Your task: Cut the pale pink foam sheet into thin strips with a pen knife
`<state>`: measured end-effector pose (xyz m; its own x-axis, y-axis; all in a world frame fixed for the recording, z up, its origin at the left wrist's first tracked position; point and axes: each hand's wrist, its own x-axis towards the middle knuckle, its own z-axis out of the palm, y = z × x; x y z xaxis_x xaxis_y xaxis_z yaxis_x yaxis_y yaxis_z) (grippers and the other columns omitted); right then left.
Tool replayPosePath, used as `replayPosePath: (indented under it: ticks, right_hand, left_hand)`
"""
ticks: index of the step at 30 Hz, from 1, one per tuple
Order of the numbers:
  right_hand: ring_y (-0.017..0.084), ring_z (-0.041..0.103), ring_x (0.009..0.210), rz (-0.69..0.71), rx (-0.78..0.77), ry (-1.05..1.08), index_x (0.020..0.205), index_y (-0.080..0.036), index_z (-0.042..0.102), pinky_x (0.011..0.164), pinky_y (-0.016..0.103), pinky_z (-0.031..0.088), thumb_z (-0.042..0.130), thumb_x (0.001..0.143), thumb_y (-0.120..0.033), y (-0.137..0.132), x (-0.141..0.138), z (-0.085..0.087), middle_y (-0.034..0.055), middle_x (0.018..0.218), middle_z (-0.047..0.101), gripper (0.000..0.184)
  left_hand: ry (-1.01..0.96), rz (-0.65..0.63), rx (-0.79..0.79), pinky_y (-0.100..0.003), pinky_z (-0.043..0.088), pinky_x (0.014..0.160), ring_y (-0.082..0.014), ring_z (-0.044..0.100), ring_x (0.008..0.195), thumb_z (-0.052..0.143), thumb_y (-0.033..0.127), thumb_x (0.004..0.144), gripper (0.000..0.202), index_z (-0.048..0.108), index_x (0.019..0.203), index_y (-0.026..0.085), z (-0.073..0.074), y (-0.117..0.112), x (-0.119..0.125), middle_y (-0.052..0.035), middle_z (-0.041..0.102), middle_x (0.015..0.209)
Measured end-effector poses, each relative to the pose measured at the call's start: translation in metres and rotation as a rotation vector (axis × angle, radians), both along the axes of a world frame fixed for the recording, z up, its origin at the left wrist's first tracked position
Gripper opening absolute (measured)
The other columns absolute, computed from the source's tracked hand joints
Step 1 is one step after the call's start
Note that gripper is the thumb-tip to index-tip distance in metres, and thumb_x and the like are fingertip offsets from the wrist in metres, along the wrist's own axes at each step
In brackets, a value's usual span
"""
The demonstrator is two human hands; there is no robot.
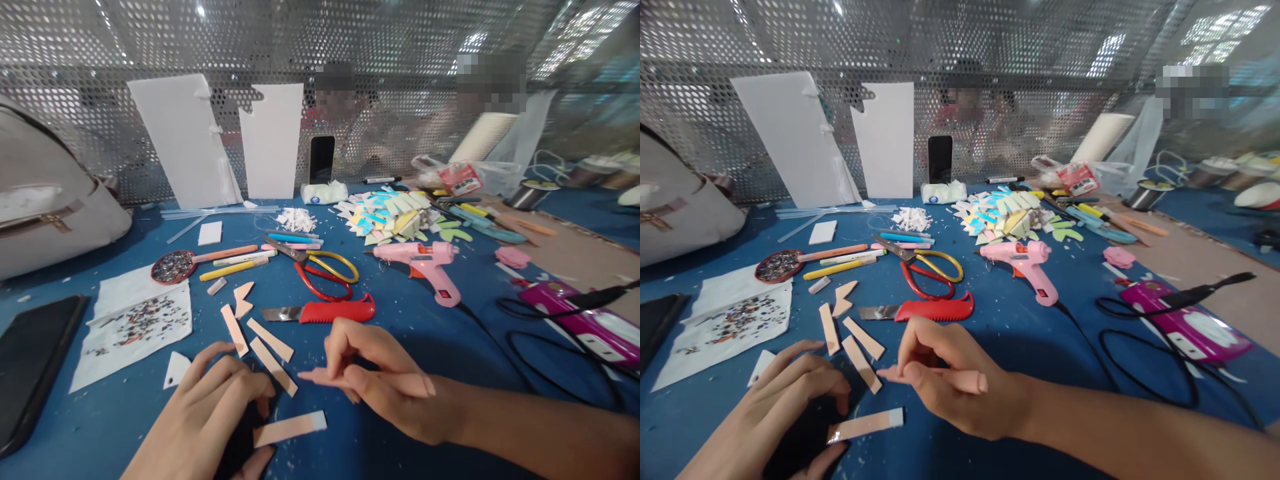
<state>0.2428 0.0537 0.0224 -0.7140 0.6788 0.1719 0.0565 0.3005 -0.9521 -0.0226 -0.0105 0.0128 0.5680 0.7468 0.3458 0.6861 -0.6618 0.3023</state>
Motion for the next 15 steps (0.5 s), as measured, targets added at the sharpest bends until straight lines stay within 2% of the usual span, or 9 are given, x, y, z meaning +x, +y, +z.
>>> replayPosePath:
  ticks: [3, 7, 11, 15]
  right_hand:
    - [0.011, 0.041, 0.05, 0.021, 0.038, -0.004, 0.079, -0.022, 0.043, 0.05, 0.025, 0.039, 0.045, 0.105, -0.04, -0.0017, 0.0016, -0.0009, -0.0067, 0.059, 0.036, 0.031]
    - [0.013, 0.053, 0.051, 0.068, 0.048, -0.055, 0.071, -0.024, 0.034, 0.052, 0.024, 0.046, 0.045, 0.101, -0.03, -0.0017, -0.0012, 0.0026, -0.0068, 0.052, 0.036, 0.032]
    - [0.015, 0.062, 0.052, 0.081, -0.009, -0.057, 0.07, -0.025, 0.031, 0.05, 0.022, 0.044, 0.047, 0.098, -0.027, 0.0001, -0.0037, 0.0046, -0.0084, 0.049, 0.034, 0.033]
    - [0.011, 0.05, 0.046, 0.068, 0.006, -0.077, 0.07, -0.025, 0.031, 0.048, 0.022, 0.04, 0.048, 0.097, -0.028, 0.0006, -0.0031, 0.0016, -0.0088, 0.05, 0.033, 0.032]
  left_hand:
    - [0.007, -0.027, 0.01, -0.026, 0.041, 0.108, -0.0105, 0.065, 0.089, 0.051, 0.013, 0.094, 0.022, 0.049, 0.114, 0.023, 0.0009, 0.0011, 0.0006, 0.0047, 0.066, 0.092]
    - [-0.009, -0.007, -0.014, -0.027, 0.039, 0.11, -0.0105, 0.065, 0.088, 0.049, 0.011, 0.096, 0.022, 0.048, 0.115, 0.022, 0.0024, -0.0013, 0.0027, 0.0042, 0.067, 0.091]
    - [-0.047, 0.059, -0.053, -0.028, 0.038, 0.109, -0.0116, 0.066, 0.092, 0.04, 0.009, 0.098, 0.028, 0.048, 0.121, 0.023, 0.0031, -0.0054, 0.0066, 0.0039, 0.067, 0.091]
    - [-0.078, 0.073, -0.069, -0.028, 0.034, 0.11, -0.0097, 0.063, 0.088, 0.038, 0.009, 0.097, 0.034, 0.049, 0.126, 0.023, 0.0029, -0.0062, 0.0084, 0.0063, 0.063, 0.087]
